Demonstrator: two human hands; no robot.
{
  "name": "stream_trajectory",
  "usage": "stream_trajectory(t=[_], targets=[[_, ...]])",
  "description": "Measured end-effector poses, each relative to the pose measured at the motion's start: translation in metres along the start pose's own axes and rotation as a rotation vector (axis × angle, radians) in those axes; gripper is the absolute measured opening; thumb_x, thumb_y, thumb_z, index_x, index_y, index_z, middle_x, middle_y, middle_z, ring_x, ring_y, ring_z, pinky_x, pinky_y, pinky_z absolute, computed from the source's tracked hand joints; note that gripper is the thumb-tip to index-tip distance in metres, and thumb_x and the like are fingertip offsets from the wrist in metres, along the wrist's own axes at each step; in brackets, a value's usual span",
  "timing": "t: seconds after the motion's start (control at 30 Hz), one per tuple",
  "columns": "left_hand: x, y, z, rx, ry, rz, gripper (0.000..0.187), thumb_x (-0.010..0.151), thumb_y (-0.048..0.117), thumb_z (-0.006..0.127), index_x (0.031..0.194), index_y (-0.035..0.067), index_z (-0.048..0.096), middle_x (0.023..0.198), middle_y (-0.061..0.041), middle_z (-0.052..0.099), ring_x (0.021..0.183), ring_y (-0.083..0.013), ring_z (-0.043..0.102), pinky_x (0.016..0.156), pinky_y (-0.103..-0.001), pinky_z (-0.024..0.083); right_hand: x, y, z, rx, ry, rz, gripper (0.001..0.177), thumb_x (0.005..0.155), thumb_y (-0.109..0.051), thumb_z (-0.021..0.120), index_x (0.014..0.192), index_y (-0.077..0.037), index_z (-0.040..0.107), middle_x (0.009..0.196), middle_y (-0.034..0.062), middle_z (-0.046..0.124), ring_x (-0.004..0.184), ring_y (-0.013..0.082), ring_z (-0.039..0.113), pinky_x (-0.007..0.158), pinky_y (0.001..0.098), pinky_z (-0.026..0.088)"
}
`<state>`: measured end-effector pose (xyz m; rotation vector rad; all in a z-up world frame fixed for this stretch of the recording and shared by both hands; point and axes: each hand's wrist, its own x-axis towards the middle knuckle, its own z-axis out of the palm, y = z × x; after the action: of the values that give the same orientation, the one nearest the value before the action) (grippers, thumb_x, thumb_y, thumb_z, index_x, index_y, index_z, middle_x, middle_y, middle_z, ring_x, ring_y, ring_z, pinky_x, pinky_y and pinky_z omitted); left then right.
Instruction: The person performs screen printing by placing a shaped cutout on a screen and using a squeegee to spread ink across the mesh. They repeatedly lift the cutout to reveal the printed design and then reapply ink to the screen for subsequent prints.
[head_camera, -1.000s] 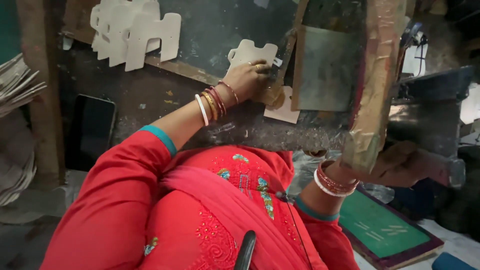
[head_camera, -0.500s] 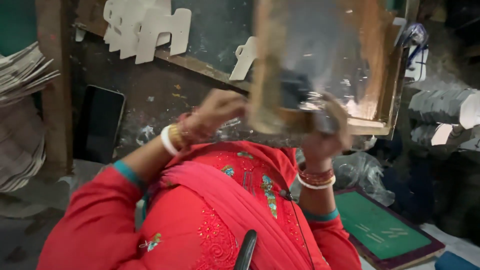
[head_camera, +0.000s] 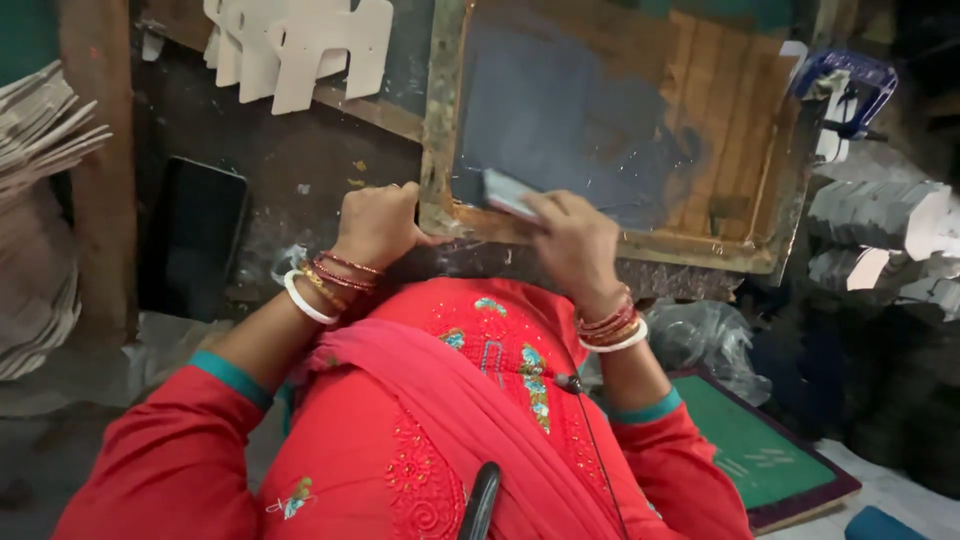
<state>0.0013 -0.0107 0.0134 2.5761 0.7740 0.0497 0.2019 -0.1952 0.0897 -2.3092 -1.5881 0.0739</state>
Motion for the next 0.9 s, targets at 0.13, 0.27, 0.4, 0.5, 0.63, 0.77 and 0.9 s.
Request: stream_trajectory(t=[0.13,0.27,0.4,0.5,0.63,0.77,0.9], targets=[[-0.003,0.001,-0.004,-0.009,0.018,-0.023,0.069,0.058,0.073,0.082,0.076,0.008,0.068,0.071,-0.016,0.071,0.068,-0.0354,0.072,0.058,-0.045,0.055,0.052,-0.008,-0.021,0.090,-0.217,-0.011,0.033,0.087,-0.015,0.074,0.120,-0.023,0.076,0.096,0.0060,0.071,0.086,0.0311,0.069,0.071,0.0427,0.054],[-0.002,0.002,-0.004,-0.021,-0.040,-0.051,0.069,0.060,0.073,0.082,0.079,0.008,0.068,0.073,-0.015,0.071,0.070,-0.0360,0.073,0.058,-0.045,0.056,0.112,0.020,-0.027,-0.003,-0.113,-0.098,0.031,0.089,-0.020,0.075,0.120,-0.022,0.075,0.102,0.0058,0.072,0.091,0.0306,0.070,0.071,0.0435,0.053],[-0.001,0.002,-0.007,-0.048,-0.041,-0.065,0.069,0.057,0.072,0.083,0.080,0.008,0.069,0.073,-0.015,0.072,0.071,-0.0365,0.073,0.059,-0.046,0.056,0.130,0.047,0.004,0.041,-0.108,-0.144,0.040,0.089,-0.012,0.073,0.128,-0.023,0.074,0.117,0.0057,0.072,0.102,0.0295,0.070,0.081,0.0414,0.056],[0.000,0.003,-0.009,-0.038,-0.107,-0.117,0.068,0.058,0.073,0.082,0.080,0.009,0.069,0.072,-0.015,0.072,0.070,-0.0360,0.073,0.058,-0.046,0.056,0.109,0.045,0.027,0.087,-0.052,-0.175,0.049,0.084,-0.006,0.073,0.131,-0.022,0.072,0.131,0.0059,0.071,0.117,0.0286,0.069,0.094,0.0392,0.056],[0.006,-0.002,-0.008,-0.067,-0.093,-0.081,0.070,0.058,0.075,0.082,0.077,0.009,0.069,0.071,-0.015,0.071,0.069,-0.0357,0.073,0.058,-0.045,0.056,0.064,0.018,0.025,0.072,-0.063,-0.128,0.052,0.082,-0.006,0.075,0.131,-0.021,0.071,0.134,0.0076,0.069,0.125,0.0302,0.066,0.100,0.0401,0.055],[0.004,-0.006,-0.001,-0.024,-0.106,-0.023,0.068,0.058,0.075,0.082,0.077,0.010,0.069,0.069,-0.014,0.071,0.067,-0.0339,0.073,0.057,-0.045,0.056,0.019,-0.003,0.024,0.083,-0.092,-0.098,0.054,0.081,-0.006,0.076,0.132,-0.022,0.070,0.136,0.0100,0.068,0.128,0.0324,0.064,0.103,0.0418,0.053],[0.003,-0.004,-0.005,-0.019,-0.049,0.015,0.070,0.053,0.075,0.083,0.076,0.009,0.070,0.070,-0.014,0.072,0.066,-0.0339,0.073,0.056,-0.045,0.056,-0.001,-0.015,0.016,0.112,-0.094,-0.086,0.055,0.078,-0.007,0.077,0.131,-0.020,0.070,0.134,0.0114,0.068,0.126,0.0334,0.064,0.103,0.0423,0.053]])
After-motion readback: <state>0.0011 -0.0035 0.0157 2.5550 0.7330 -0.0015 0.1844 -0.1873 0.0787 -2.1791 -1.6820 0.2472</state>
